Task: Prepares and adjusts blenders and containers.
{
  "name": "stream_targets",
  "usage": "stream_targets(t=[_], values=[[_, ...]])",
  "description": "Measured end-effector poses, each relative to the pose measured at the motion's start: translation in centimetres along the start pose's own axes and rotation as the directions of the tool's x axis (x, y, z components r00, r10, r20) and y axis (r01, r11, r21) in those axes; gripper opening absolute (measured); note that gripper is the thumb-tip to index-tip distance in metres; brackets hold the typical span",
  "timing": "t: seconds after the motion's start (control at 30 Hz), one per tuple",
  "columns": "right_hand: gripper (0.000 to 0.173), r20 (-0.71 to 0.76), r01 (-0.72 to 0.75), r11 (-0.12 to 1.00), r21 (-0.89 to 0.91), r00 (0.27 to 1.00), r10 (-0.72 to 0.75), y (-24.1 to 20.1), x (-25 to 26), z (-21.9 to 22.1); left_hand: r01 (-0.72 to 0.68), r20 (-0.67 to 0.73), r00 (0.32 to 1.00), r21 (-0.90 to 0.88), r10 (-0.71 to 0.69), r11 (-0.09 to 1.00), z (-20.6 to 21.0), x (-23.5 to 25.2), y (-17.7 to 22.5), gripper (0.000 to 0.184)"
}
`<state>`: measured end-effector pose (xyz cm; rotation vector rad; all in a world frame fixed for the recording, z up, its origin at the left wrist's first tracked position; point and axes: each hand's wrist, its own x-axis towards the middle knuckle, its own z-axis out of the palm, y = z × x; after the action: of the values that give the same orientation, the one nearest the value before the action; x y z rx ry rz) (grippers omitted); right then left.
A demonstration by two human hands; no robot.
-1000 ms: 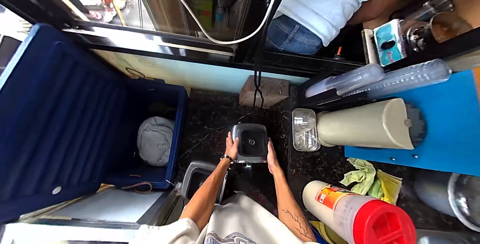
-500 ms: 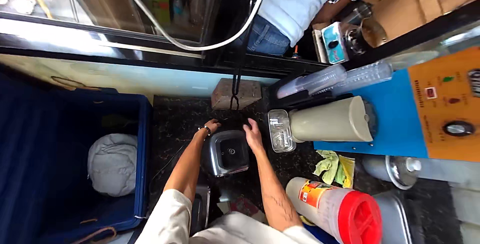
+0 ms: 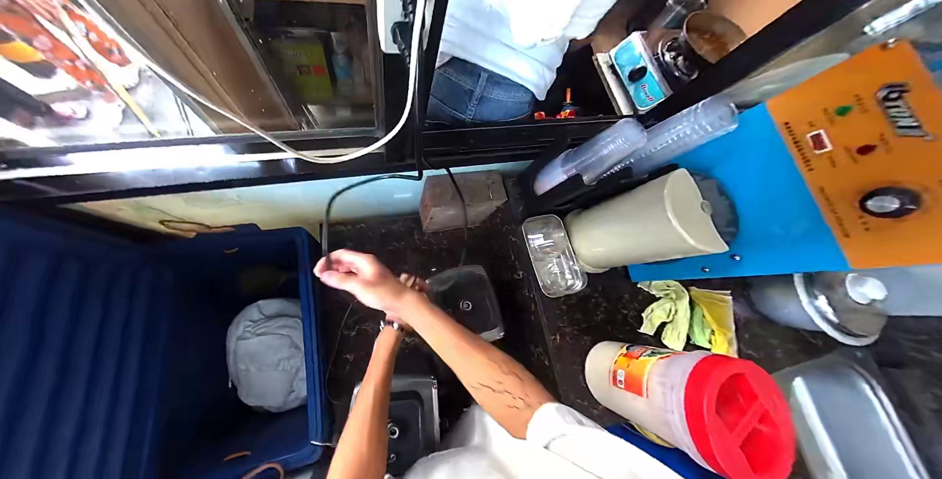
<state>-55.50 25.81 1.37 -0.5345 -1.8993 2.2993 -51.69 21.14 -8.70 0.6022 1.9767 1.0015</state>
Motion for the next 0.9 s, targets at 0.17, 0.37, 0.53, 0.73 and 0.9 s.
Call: stream_targets(t=[0.17, 0.37, 0.53, 0.73, 0.9], values=[[0.025, -0.301, -0.342, 0.492, -0.8, 0.94, 0.163, 6.7, 5.0, -0.9, -0.451, 0.174, 0.892, 0.333, 0.416, 0.828, -3.0, -7.1, -7.2, 0.065], [0.034, 0.237, 0.275, 0.721, -0.636, 0.959, -0.157, -3.5, -9.6, 5.5, -0.184, -0.158, 0.968, 0.094, 0.197, 0.978, -9.6, -10.5, -8.5, 0.031], [0.03, 0.338, 0.461, 0.884, -0.082, 0.847, -0.411, -3.0, -18.3, 1.8, 0.167, -0.546, 0.828, 0.03, -0.124, 0.986, -15.9, -2.6, -11.1, 0.071], [0.036, -0.282, -0.267, 0.843, -0.468, 0.949, 0.144, 4.0, -19.4, -11.5, 0.22, 0.0, 0.974, 0.273, -0.228, 0.936, -15.9, -2.2, -8.3, 0.052], [0.04, -0.196, -0.359, 0.858, -0.366, 0.932, 0.306, 5.3, -19.8, -11.2, 0.215, -0.514, 0.841, 0.03, -0.169, 0.976, -8.9, -15.9, -9.8, 0.05]])
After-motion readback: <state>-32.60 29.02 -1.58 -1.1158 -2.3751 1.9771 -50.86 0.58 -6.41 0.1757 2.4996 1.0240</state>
